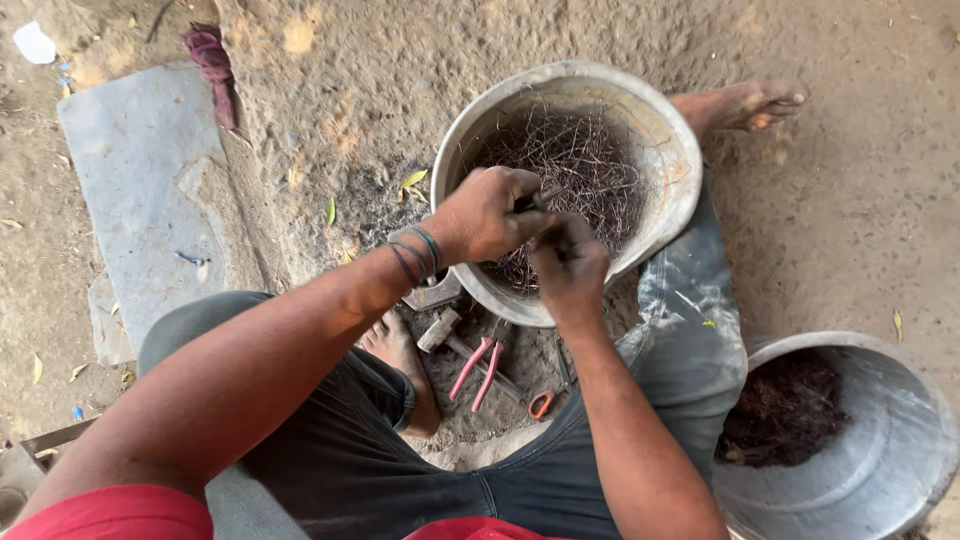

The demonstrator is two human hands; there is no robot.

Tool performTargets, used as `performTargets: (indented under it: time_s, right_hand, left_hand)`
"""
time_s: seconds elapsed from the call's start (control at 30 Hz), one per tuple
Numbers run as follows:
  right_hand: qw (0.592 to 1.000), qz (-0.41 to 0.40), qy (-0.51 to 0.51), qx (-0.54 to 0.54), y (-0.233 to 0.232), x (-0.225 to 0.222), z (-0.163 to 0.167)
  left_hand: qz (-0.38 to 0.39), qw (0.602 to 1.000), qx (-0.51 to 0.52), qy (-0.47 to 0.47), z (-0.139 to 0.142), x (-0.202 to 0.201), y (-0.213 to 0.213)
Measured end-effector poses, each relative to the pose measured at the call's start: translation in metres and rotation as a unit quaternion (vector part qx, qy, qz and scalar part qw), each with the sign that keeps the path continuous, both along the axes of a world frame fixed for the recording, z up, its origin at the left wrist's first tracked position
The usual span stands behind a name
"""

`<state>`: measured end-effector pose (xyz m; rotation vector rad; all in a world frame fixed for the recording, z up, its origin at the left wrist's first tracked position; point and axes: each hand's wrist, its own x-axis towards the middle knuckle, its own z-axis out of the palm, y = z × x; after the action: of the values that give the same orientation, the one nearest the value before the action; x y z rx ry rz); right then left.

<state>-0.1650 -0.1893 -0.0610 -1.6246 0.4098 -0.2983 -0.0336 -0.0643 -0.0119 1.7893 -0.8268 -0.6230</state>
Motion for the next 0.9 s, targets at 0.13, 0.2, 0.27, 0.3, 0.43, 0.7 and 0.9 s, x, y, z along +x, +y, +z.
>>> performTargets:
  time_s: [0.13,0.2,0.27,0.3,0.43,0.7,0.9]
  right_hand:
    - [0.992,-0.096,-0.050,-0.068,-0.018,-0.003,0.000]
    - [0.974,-0.074,-0.132,-0.170,-0.025,-0.005,0.006]
    - [0.945,-0.026,-0.141,-0.293,-0.029,-0.004,0.012]
    - [0.925,-0.002,-0.145,-0.352,-0.030,-0.003,0.013]
    - [0.971,-0.022,-0.101,-0.216,-0.036,0.000,0.014]
    - [1.000,0.001,-0.015,0.022,-0.014,-0.013,0.023]
    - [0.995,-0.043,-0.075,0.041,0.001,-0.008,0.023]
  left_hand:
    - [0.064,0.991,0.111,-0.042,0.002,0.019,0.000]
    - [0.108,0.986,0.048,0.119,0.005,0.029,0.001]
    - [0.130,0.968,0.003,0.216,0.008,0.035,0.003]
    - [0.129,0.964,-0.008,0.232,0.009,0.036,0.004]
    - [0.101,0.977,-0.022,0.184,0.012,0.037,0.007]
    - [0.035,0.938,-0.147,0.313,0.026,0.033,0.005]
    - [0.018,0.890,-0.187,0.415,0.031,0.028,0.009]
